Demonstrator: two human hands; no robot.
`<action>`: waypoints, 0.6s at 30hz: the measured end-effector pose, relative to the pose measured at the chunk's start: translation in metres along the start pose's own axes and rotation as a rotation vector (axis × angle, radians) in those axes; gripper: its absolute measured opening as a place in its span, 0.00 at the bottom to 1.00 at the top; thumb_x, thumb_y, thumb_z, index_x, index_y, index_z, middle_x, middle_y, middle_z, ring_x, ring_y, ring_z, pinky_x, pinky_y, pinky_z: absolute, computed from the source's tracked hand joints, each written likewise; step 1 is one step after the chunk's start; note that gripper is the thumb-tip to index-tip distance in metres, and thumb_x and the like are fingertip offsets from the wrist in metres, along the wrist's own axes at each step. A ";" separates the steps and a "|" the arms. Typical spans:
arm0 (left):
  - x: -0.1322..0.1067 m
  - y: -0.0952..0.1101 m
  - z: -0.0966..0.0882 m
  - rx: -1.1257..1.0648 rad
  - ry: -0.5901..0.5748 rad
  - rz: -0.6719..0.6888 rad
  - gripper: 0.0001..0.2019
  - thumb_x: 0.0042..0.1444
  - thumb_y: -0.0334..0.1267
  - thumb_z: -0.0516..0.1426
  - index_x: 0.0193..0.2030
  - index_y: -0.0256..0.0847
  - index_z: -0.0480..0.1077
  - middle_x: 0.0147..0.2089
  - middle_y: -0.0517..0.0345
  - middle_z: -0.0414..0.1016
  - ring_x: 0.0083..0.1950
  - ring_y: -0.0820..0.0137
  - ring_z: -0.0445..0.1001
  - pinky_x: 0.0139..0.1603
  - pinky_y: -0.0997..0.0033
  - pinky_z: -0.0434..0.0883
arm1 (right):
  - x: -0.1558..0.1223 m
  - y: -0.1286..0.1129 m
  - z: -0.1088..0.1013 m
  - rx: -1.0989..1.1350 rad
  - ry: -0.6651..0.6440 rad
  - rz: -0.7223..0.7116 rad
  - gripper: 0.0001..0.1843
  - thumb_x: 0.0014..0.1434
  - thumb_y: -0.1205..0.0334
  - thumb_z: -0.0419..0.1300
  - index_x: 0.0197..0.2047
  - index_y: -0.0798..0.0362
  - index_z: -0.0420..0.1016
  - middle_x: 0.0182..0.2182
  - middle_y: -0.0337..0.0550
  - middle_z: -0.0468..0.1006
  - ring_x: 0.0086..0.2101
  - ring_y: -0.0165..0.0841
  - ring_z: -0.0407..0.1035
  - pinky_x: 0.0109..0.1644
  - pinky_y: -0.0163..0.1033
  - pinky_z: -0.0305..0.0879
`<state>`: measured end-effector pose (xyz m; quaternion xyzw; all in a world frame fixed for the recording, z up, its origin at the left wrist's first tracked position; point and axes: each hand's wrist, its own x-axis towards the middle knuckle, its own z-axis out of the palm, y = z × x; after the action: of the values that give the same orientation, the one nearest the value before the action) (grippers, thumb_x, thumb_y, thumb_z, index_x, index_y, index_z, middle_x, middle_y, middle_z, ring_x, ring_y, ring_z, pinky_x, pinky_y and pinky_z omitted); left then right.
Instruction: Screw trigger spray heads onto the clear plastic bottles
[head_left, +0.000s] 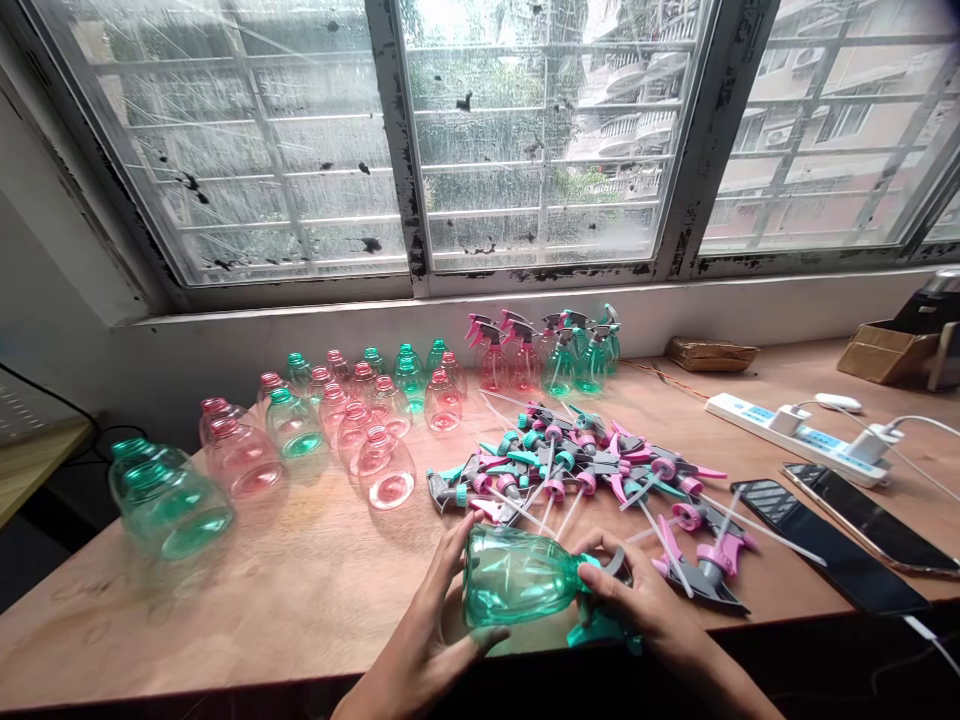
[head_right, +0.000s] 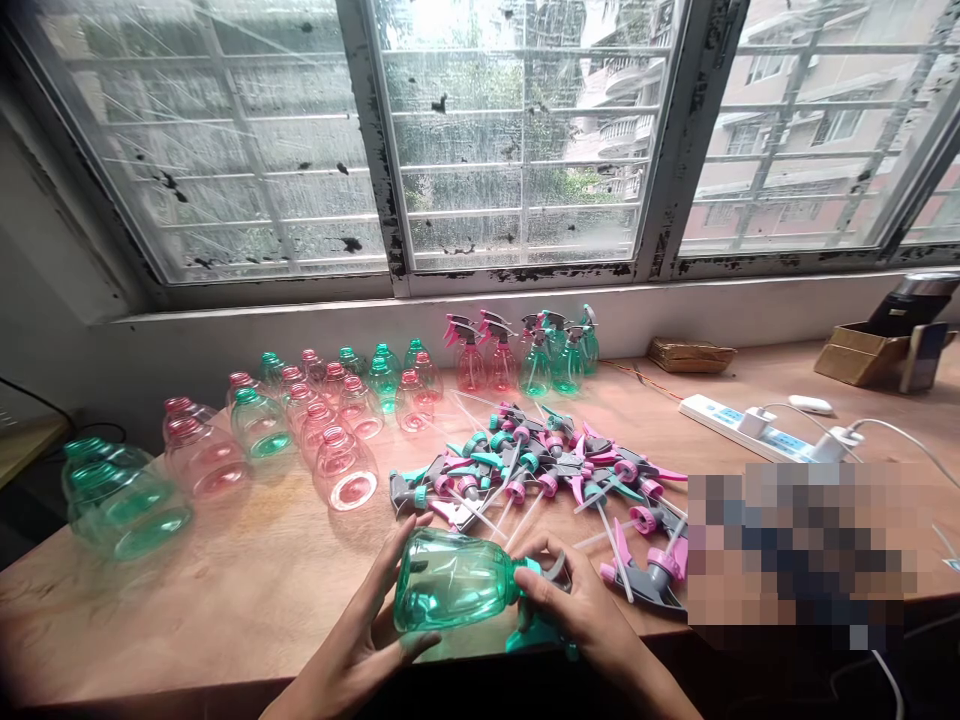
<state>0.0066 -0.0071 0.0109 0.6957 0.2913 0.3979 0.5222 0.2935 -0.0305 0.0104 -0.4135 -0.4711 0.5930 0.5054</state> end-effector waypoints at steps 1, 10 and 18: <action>0.000 0.001 0.001 -0.014 0.011 -0.007 0.43 0.67 0.49 0.67 0.82 0.63 0.49 0.85 0.52 0.44 0.80 0.42 0.57 0.76 0.47 0.65 | 0.000 0.000 0.000 -0.001 0.000 0.001 0.25 0.58 0.40 0.75 0.42 0.51 0.75 0.28 0.37 0.82 0.27 0.36 0.78 0.33 0.38 0.72; -0.001 0.007 0.004 0.022 0.057 -0.029 0.43 0.67 0.53 0.66 0.82 0.62 0.48 0.81 0.50 0.55 0.78 0.45 0.61 0.75 0.49 0.67 | 0.000 -0.003 0.000 0.006 -0.031 0.004 0.28 0.51 0.43 0.80 0.45 0.50 0.76 0.32 0.35 0.79 0.30 0.35 0.74 0.35 0.37 0.69; 0.000 0.011 0.006 0.008 0.059 -0.022 0.43 0.69 0.53 0.65 0.82 0.61 0.46 0.81 0.50 0.55 0.79 0.47 0.61 0.76 0.51 0.66 | -0.001 0.000 -0.003 -0.025 -0.059 -0.008 0.29 0.52 0.46 0.80 0.49 0.48 0.75 0.34 0.36 0.79 0.33 0.36 0.73 0.37 0.38 0.69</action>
<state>0.0120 -0.0131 0.0208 0.6825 0.3156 0.4114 0.5151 0.2962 -0.0312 0.0098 -0.4003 -0.4947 0.5969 0.4886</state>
